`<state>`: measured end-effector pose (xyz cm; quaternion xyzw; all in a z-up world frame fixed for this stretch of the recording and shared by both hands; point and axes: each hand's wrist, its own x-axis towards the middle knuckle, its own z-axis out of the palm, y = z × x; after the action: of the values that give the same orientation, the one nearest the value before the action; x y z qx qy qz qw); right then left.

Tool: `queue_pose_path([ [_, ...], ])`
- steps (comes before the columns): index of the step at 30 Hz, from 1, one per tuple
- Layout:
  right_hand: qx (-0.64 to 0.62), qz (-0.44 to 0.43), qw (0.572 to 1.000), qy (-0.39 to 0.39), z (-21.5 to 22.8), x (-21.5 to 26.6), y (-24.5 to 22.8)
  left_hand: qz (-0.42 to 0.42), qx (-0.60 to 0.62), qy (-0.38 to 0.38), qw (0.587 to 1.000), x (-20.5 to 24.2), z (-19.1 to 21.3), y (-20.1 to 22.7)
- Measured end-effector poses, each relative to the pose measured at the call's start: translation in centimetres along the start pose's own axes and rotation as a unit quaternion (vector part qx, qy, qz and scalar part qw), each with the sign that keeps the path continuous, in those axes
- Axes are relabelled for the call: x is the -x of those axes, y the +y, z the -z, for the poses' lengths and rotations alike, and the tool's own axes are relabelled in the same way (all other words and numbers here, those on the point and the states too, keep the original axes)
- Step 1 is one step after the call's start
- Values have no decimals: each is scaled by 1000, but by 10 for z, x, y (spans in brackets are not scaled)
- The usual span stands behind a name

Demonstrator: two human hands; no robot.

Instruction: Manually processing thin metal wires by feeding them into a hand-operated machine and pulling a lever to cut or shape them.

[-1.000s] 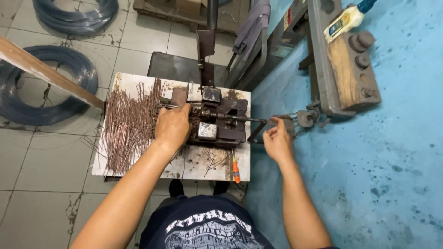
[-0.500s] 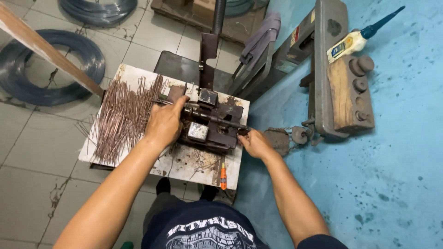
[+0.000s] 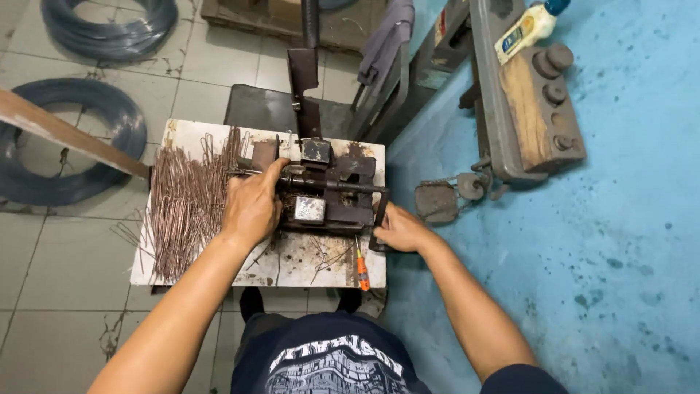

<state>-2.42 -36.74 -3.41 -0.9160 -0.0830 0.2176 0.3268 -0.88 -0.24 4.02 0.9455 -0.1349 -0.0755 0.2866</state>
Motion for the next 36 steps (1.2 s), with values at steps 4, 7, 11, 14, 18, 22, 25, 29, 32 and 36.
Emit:
queue_pose_path([
  [4, 65, -29, 996, -56, -13, 16, -21, -3, -74, -15, 997, -9, 48, 30],
  [7, 125, -89, 984, -86, -44, 25, -2, -41, 11, 73, 996, -50, 74, 40],
  [11, 176, -103, 975, -83, -58, 32, 11, -78, 269, 190, 941, -144, 112, 41],
  [14, 169, -40, 984, -43, -52, 57, 2, -76, 353, 167, 918, -184, 135, 65],
  [18, 188, -38, 981, -38, -27, 90, -32, -91, 361, 175, 912, -203, 115, 68],
  [22, 140, -3, 989, -37, 30, 131, -103, -220, 369, 211, 878, -154, 115, 98],
  [25, 140, 9, 990, 2, 72, 143, -136, -325, 358, 194, 853, -73, 96, 117],
  [29, 183, 51, 972, 140, 122, 128, -143, -398, 228, 160, 874, 14, -6, 81],
  [32, 299, 145, 902, 276, 153, 74, -111, -389, 180, 181, 885, 56, -44, 62],
  [36, 322, 226, 849, 354, 159, -45, -40, -383, 116, 209, 892, 72, -61, 59],
])
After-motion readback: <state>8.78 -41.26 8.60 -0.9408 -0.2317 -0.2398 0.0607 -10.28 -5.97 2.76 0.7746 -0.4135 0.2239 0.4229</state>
